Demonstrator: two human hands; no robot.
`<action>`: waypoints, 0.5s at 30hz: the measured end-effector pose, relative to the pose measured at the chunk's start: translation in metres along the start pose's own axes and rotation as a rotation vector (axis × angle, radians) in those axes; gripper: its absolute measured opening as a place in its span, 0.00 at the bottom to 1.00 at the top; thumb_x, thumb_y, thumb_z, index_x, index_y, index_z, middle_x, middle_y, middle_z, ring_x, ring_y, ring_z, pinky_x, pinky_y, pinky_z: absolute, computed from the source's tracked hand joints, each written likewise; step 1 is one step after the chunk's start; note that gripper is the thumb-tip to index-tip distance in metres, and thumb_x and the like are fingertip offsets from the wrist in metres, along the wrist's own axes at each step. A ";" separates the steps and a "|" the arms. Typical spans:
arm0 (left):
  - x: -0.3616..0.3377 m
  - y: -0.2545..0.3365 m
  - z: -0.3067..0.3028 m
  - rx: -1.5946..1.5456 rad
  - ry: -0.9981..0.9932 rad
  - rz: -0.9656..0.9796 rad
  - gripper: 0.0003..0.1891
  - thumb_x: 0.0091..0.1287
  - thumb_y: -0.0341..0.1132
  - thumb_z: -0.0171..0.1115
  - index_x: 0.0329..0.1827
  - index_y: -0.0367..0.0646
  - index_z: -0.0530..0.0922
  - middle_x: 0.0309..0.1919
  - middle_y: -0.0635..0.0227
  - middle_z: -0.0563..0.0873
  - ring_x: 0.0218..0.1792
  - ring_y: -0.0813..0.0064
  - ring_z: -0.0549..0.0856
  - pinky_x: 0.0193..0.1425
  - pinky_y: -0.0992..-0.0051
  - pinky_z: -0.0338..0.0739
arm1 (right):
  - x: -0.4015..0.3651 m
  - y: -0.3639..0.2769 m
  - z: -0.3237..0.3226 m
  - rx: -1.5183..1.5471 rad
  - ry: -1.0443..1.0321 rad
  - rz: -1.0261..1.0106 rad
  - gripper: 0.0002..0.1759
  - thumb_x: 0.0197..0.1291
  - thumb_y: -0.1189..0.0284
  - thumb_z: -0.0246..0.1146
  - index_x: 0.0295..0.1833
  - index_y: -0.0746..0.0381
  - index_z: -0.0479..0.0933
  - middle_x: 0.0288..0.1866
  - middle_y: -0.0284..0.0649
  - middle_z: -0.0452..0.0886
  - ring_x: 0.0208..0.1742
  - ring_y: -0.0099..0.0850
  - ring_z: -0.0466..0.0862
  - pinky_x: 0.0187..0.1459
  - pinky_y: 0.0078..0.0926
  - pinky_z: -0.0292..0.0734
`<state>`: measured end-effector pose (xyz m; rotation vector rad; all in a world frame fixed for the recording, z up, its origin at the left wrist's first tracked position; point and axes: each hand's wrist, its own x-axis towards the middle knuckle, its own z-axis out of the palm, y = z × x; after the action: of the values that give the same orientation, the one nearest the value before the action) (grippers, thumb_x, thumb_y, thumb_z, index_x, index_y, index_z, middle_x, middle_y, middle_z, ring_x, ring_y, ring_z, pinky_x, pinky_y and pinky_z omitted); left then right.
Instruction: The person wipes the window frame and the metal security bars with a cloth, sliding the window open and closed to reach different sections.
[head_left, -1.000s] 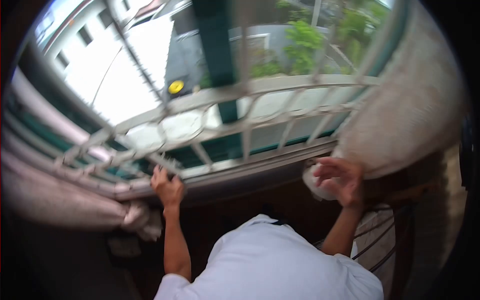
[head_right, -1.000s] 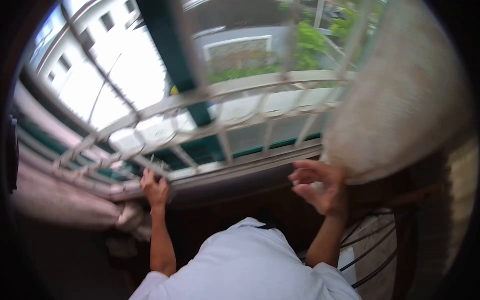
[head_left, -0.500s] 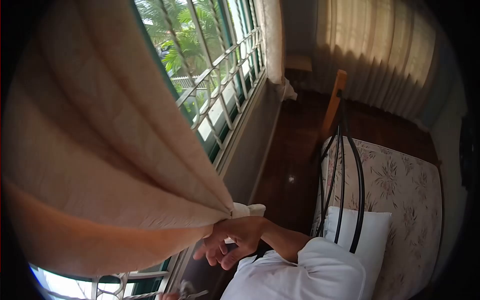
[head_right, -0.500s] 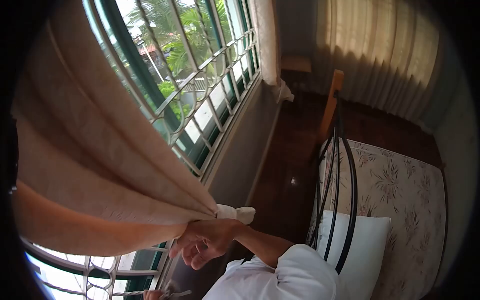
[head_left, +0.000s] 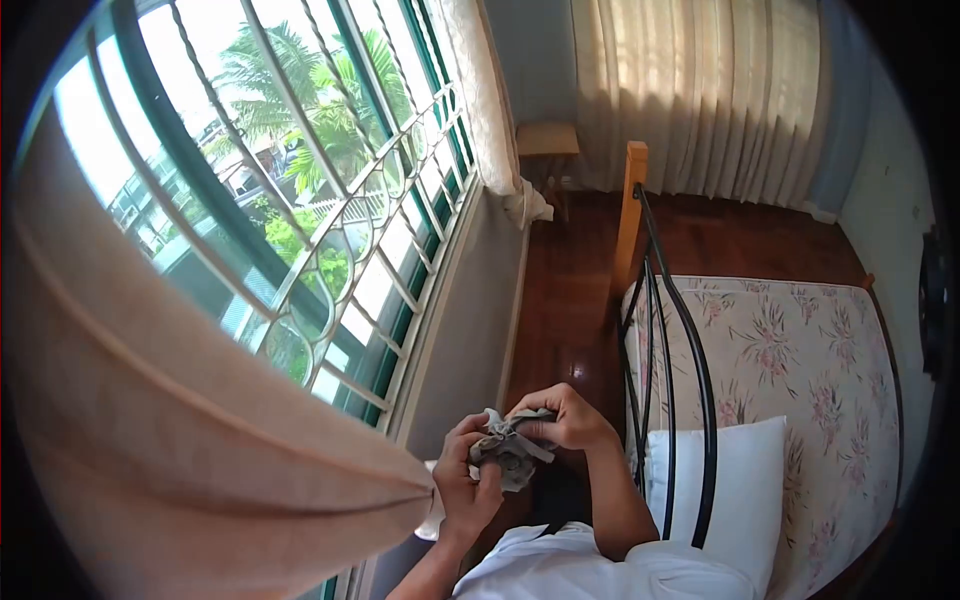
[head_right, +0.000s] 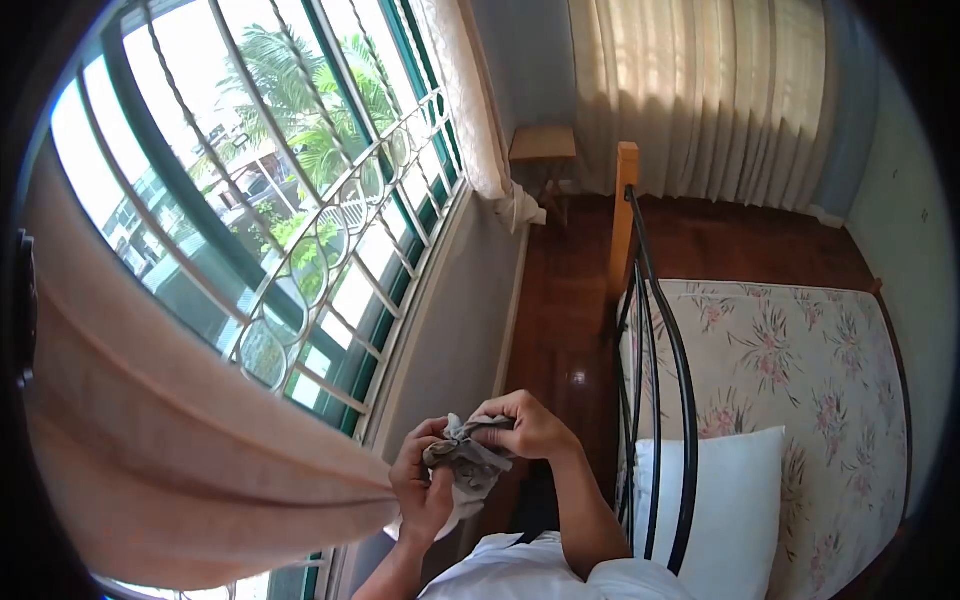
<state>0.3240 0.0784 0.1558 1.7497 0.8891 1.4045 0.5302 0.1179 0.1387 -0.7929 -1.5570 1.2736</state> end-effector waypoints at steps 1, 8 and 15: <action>0.005 -0.010 0.006 0.047 -0.008 -0.071 0.14 0.58 0.22 0.57 0.49 0.32 0.76 0.62 0.53 0.79 0.58 0.69 0.80 0.63 0.70 0.74 | 0.011 0.008 -0.011 -0.027 0.027 0.053 0.08 0.60 0.78 0.71 0.45 0.69 0.86 0.36 0.35 0.88 0.39 0.19 0.83 0.44 0.20 0.78; 0.097 -0.125 0.058 -0.105 0.093 -0.350 0.23 0.61 0.17 0.59 0.60 0.38 0.69 0.54 0.65 0.80 0.56 0.76 0.79 0.61 0.75 0.74 | 0.134 0.072 -0.106 0.151 0.082 0.001 0.06 0.61 0.78 0.71 0.43 0.68 0.86 0.34 0.33 0.87 0.38 0.17 0.82 0.42 0.18 0.77; 0.225 -0.197 0.072 0.118 0.254 -0.448 0.12 0.61 0.16 0.52 0.45 0.34 0.78 0.34 0.70 0.83 0.39 0.84 0.79 0.42 0.82 0.73 | 0.249 0.114 -0.226 0.119 0.214 0.133 0.07 0.68 0.73 0.66 0.40 0.66 0.84 0.28 0.25 0.80 0.31 0.13 0.74 0.33 0.17 0.68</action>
<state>0.4182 0.3634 0.0865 1.3532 1.4252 1.3044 0.6458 0.4509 0.0979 -0.9361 -1.2635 1.3178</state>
